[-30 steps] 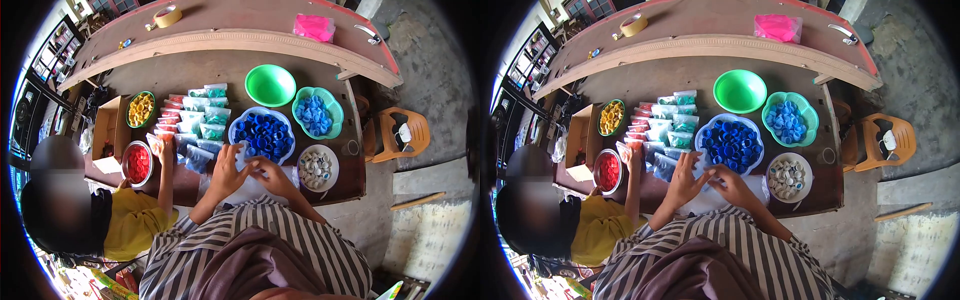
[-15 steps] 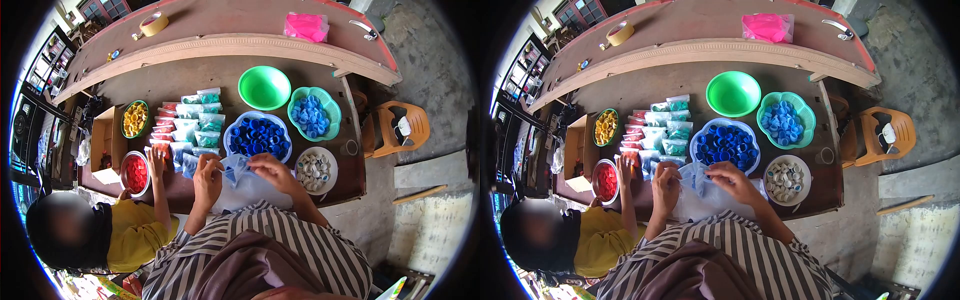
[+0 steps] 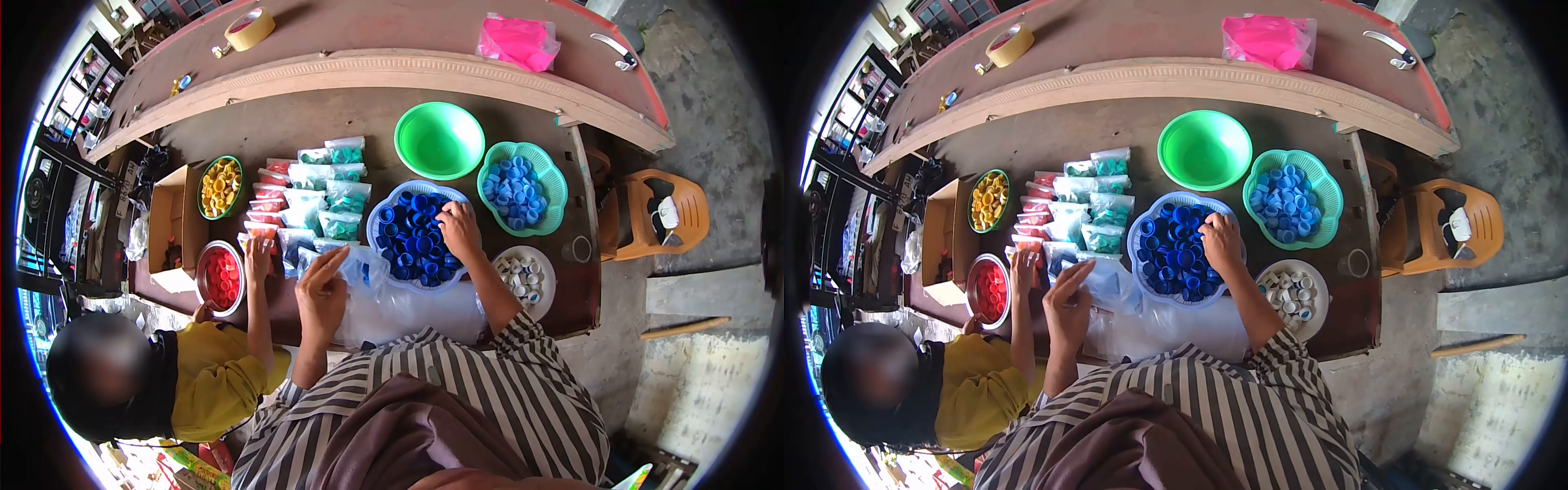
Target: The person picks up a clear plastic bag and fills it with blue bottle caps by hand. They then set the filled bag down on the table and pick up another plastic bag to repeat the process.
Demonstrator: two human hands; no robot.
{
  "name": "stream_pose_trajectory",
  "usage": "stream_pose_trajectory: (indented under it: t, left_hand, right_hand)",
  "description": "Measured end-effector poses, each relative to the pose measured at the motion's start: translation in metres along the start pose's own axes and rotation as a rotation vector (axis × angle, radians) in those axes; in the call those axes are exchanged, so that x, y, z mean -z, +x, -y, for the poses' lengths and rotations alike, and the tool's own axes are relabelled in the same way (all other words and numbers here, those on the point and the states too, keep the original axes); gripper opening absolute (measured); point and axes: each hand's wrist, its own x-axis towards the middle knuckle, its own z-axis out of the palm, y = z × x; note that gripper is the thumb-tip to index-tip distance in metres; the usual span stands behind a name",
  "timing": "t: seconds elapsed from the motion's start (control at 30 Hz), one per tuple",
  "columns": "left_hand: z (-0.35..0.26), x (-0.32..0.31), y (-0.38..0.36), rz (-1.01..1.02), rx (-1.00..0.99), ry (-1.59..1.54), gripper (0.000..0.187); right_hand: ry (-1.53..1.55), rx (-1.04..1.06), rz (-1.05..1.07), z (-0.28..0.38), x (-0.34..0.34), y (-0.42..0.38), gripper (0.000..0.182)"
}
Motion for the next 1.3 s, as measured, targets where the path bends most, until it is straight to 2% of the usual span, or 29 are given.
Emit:
stream_pose_trajectory:
  t: [0.07,0.13,0.2,0.27,0.3,0.33,0.37,0.4,0.43,0.6,0.73,0.8,0.93,1.0,1.13,1.2,1.23,1.3]
  left_hand:
    - [0.000,0.005,0.000,-0.048,-0.030,0.002,0.049]
    - [0.002,0.010,0.000,-0.069,-0.064,0.001,0.050]
    - [0.000,0.011,0.000,-0.069,-0.050,-0.001,0.049]
    - [0.000,0.007,0.001,-0.030,-0.059,0.060,0.049]
    - [-0.001,0.004,0.002,-0.031,-0.063,0.058,0.049]
    - [-0.001,-0.001,0.002,0.017,-0.029,0.065,0.049]
    - [0.000,-0.006,0.001,0.063,0.005,0.074,0.049]
    - [0.007,-0.014,0.001,0.072,-0.048,0.090,0.048]
    - [0.010,-0.019,0.001,0.086,-0.065,0.086,0.048]
    - [0.011,-0.031,-0.004,0.105,-0.119,0.062,0.047]
    - [0.014,-0.033,-0.004,0.121,-0.083,0.033,0.048]
    - [0.018,-0.034,-0.003,0.095,-0.149,0.025,0.048]
    - [0.018,-0.030,-0.001,0.111,-0.095,-0.051,0.049]
    - [0.025,-0.032,0.001,0.112,-0.078,-0.078,0.050]
    - [0.024,-0.032,0.003,0.121,-0.077,-0.103,0.051]
    - [0.022,-0.033,0.002,0.121,-0.085,-0.119,0.052]
    - [0.022,-0.034,0.001,0.130,-0.090,-0.121,0.052]
    - [0.025,-0.037,0.001,0.135,-0.099,-0.125,0.052]
  right_hand:
    - [0.009,0.006,0.024,-0.002,-0.001,0.003,0.014]
    - [0.199,-0.054,-0.064,-0.004,-0.004,0.003,0.018]
    - [0.267,-0.012,-0.126,-0.008,-0.004,0.001,0.017]
    - [0.995,-0.495,0.150,-0.007,0.001,-0.006,0.015]
    - [1.182,-0.496,0.158,-0.005,0.007,-0.011,0.018]
    - [1.179,-0.492,0.153,-0.002,0.012,-0.016,0.018]
    - [1.308,-0.567,0.161,0.002,0.016,-0.022,0.020]
    - [1.438,-0.640,0.170,0.004,0.018,-0.028,0.022]
    - [1.482,-0.603,0.156,0.007,0.020,-0.034,0.023]
    - [1.463,-0.598,0.118,0.015,0.033,-0.053,0.026]
    - [1.439,-0.622,0.072,0.018,0.039,-0.058,0.030]
    - [1.451,-0.645,0.069,0.023,0.044,-0.056,0.031]
    - [1.355,-0.530,0.043,0.040,0.062,-0.053,0.036]
    - [1.200,-0.444,-0.012,0.042,0.064,-0.053,0.043]
    - [1.246,-0.453,-0.070,0.049,0.065,-0.055,0.044]
    - [1.024,-0.453,-0.101,0.047,0.063,-0.054,0.041]
    - [1.019,-0.450,-0.103,0.047,0.065,-0.055,0.041]
    - [0.630,-0.381,-0.127,0.050,0.071,-0.054,0.039]
